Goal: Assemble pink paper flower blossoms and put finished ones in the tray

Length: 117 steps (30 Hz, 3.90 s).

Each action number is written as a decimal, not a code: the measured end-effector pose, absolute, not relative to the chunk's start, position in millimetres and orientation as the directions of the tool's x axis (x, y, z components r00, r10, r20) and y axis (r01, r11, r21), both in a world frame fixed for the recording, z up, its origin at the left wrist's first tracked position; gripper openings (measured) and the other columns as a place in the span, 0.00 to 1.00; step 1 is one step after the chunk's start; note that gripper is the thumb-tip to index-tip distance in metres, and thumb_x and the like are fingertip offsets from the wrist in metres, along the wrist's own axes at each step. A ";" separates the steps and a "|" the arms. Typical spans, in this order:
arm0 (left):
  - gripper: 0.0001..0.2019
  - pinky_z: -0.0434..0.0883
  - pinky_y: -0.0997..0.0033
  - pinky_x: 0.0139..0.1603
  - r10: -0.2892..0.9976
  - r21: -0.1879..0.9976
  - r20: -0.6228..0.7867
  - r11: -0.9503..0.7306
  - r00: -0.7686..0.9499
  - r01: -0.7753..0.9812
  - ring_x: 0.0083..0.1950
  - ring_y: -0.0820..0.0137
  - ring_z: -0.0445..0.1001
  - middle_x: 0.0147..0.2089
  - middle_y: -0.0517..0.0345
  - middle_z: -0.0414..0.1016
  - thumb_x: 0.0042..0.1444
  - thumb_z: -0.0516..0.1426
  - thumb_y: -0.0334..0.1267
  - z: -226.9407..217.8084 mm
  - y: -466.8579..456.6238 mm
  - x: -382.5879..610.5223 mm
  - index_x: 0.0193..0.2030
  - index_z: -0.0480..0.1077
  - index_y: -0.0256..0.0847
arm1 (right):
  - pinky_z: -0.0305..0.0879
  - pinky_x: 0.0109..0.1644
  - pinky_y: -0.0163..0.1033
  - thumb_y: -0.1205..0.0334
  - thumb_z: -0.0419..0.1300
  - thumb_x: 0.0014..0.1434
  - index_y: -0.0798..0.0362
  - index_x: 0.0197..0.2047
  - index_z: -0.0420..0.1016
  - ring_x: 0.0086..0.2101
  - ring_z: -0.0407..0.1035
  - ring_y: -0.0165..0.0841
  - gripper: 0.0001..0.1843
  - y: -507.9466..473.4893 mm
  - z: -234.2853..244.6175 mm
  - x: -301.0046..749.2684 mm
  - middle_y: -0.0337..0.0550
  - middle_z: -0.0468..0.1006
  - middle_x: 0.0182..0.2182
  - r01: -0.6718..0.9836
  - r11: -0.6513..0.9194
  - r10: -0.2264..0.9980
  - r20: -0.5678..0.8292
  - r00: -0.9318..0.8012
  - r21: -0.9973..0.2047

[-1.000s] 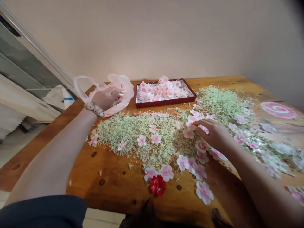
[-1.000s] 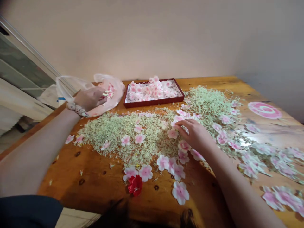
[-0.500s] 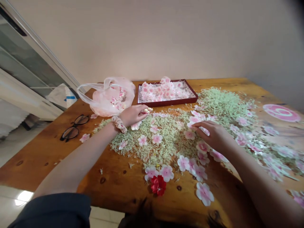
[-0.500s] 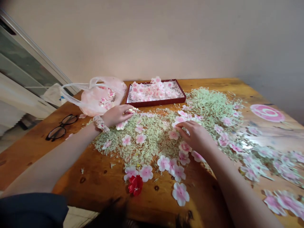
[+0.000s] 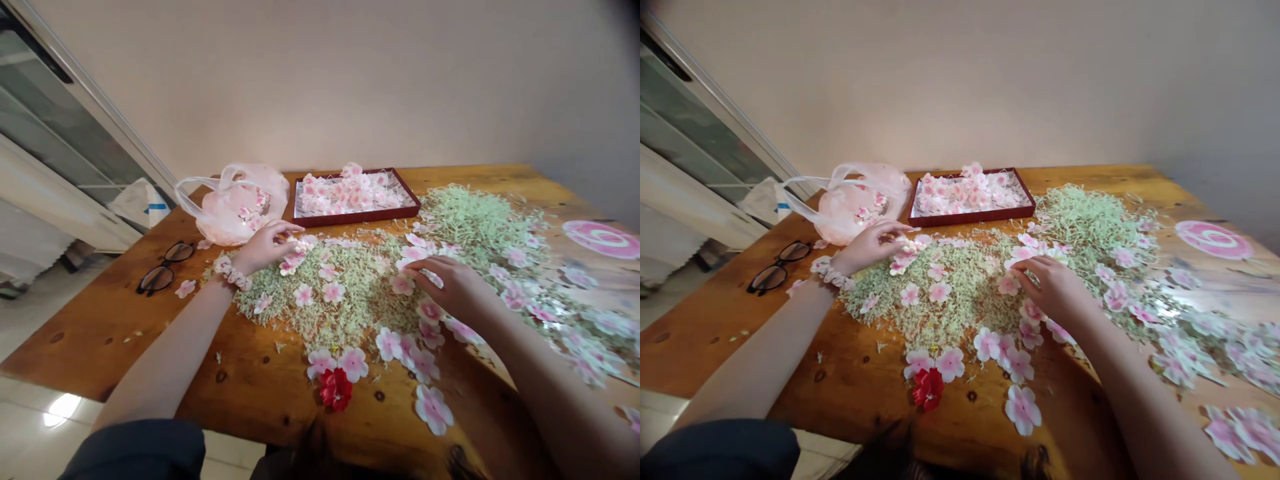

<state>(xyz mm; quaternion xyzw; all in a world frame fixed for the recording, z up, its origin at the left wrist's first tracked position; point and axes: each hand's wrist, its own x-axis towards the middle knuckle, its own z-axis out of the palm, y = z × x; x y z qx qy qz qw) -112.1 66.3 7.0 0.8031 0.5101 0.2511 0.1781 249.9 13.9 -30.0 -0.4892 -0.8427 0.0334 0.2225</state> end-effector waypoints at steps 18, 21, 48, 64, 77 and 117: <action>0.15 0.70 0.65 0.44 0.971 0.416 0.148 -0.235 0.190 0.878 0.40 0.63 0.75 0.38 0.52 0.78 0.52 0.58 0.50 -8.9 70.1 -142.3 0.34 0.76 0.40 | 0.69 0.41 0.44 0.58 0.52 0.63 0.53 0.41 0.75 0.37 0.74 0.40 0.13 13.9 -30.0 250.6 0.49 0.80 0.38 0.821 0.507 0.848 0.326 -0.419 -0.262; 0.14 0.70 0.65 0.46 0.962 0.453 0.244 -0.224 0.122 0.863 0.41 0.63 0.75 0.40 0.52 0.79 0.54 0.57 0.48 -4.3 67.9 -140.0 0.36 0.76 0.40 | 0.69 0.41 0.44 0.57 0.52 0.63 0.53 0.41 0.76 0.37 0.74 0.39 0.13 13.6 -28.9 250.2 0.48 0.80 0.38 0.821 0.503 0.851 0.322 -0.414 -0.272; 0.20 0.74 0.68 0.41 0.888 0.667 0.310 -0.458 0.340 0.588 0.44 0.67 0.75 0.48 0.51 0.75 0.58 0.56 0.43 46.6 16.7 -38.6 0.56 0.63 0.41 | 0.68 0.25 0.34 0.54 0.60 0.57 0.52 0.31 0.76 0.25 0.72 0.31 0.10 -30.1 6.2 191.3 0.43 0.79 0.26 0.448 0.328 0.942 0.320 -0.097 -0.831; 0.25 0.68 0.61 0.40 0.986 0.104 0.128 -0.117 0.103 0.988 0.41 0.57 0.74 0.39 0.47 0.79 0.49 0.55 0.60 -5.1 84.3 -58.5 0.38 0.77 0.39 | 0.65 0.26 0.36 0.54 0.55 0.60 0.52 0.37 0.78 0.29 0.71 0.35 0.14 -18.3 -3.6 199.5 0.45 0.80 0.30 0.582 0.295 0.937 0.348 -0.021 -0.758; 0.10 0.70 0.63 0.48 0.955 0.369 0.264 -0.230 0.136 0.900 0.44 0.63 0.76 0.41 0.51 0.80 0.56 0.54 0.36 -4.8 96.8 -81.0 0.39 0.77 0.39 | 0.71 0.34 0.40 0.55 0.60 0.57 0.48 0.39 0.75 0.33 0.74 0.36 0.09 -16.0 -13.8 200.5 0.45 0.80 0.37 0.471 0.259 0.949 0.312 0.036 -0.844; 0.11 0.68 0.74 0.38 0.869 0.922 0.028 -0.214 0.495 0.324 0.36 0.73 0.72 0.37 0.56 0.78 0.58 0.54 0.41 21.7 11.3 0.9 0.36 0.76 0.38 | 0.70 0.42 0.40 0.55 0.65 0.52 0.50 0.30 0.71 0.37 0.71 0.31 0.09 -18.1 -13.2 196.5 0.43 0.74 0.44 -0.061 0.029 0.989 0.038 -0.142 -0.998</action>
